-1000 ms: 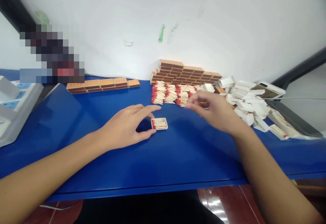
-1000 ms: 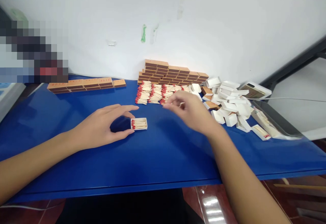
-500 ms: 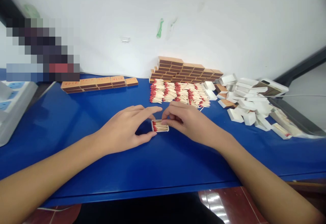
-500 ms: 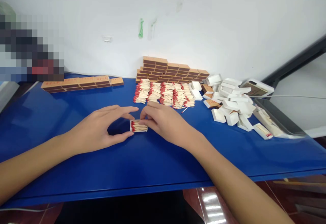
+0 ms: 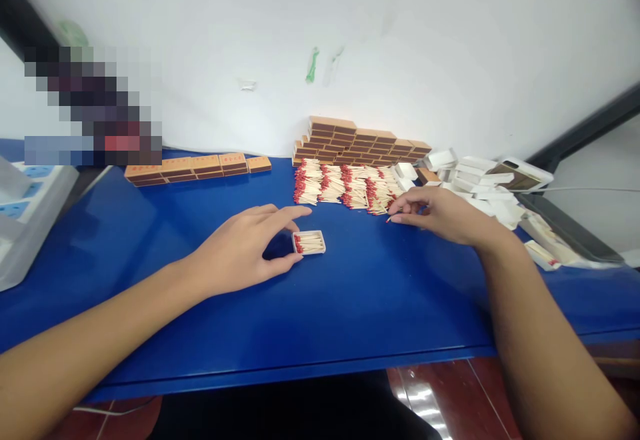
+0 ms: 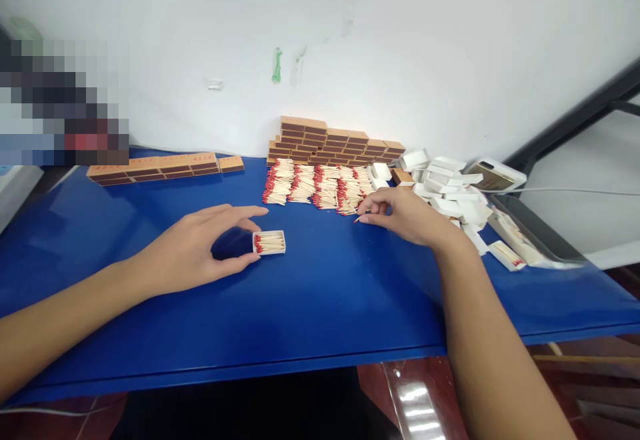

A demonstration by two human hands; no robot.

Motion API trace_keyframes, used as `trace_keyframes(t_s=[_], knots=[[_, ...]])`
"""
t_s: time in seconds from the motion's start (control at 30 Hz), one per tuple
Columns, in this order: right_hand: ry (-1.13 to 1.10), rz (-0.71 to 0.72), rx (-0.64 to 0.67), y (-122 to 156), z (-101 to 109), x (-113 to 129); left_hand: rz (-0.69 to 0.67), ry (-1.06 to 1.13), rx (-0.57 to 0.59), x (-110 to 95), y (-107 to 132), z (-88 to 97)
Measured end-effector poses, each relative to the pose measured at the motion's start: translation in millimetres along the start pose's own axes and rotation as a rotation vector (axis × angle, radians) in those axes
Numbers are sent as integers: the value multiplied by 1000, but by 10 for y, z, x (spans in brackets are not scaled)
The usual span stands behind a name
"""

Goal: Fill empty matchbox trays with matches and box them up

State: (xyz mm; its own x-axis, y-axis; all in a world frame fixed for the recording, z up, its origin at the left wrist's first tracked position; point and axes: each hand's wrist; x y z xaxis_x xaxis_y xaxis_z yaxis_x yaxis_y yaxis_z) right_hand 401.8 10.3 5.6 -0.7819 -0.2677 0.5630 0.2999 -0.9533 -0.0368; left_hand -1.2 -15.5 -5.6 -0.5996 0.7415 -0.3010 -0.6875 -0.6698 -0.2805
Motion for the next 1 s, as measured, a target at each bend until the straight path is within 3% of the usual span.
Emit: trace_keyframes(t_s=[0.33, 0.5, 1.0], knots=[[33, 61, 9, -52, -151, 50, 29, 11, 15, 10, -11, 16], [42, 68, -41, -68, -156, 30, 20, 12, 8, 5, -7, 14], [76, 48, 7, -63, -174, 68, 8, 7, 6, 15, -17, 7]])
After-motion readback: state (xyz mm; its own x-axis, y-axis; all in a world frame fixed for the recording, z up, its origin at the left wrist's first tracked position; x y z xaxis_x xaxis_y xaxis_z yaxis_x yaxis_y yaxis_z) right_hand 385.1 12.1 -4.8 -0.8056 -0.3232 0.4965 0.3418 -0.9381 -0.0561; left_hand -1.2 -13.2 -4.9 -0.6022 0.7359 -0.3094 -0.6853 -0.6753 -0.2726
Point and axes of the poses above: each hand's wrist, its own y-axis away from the middle knuckle, its own z-axis out of the back of the hand, x = y × z, and after that the axes turned 5 degrees about -y, right-handed
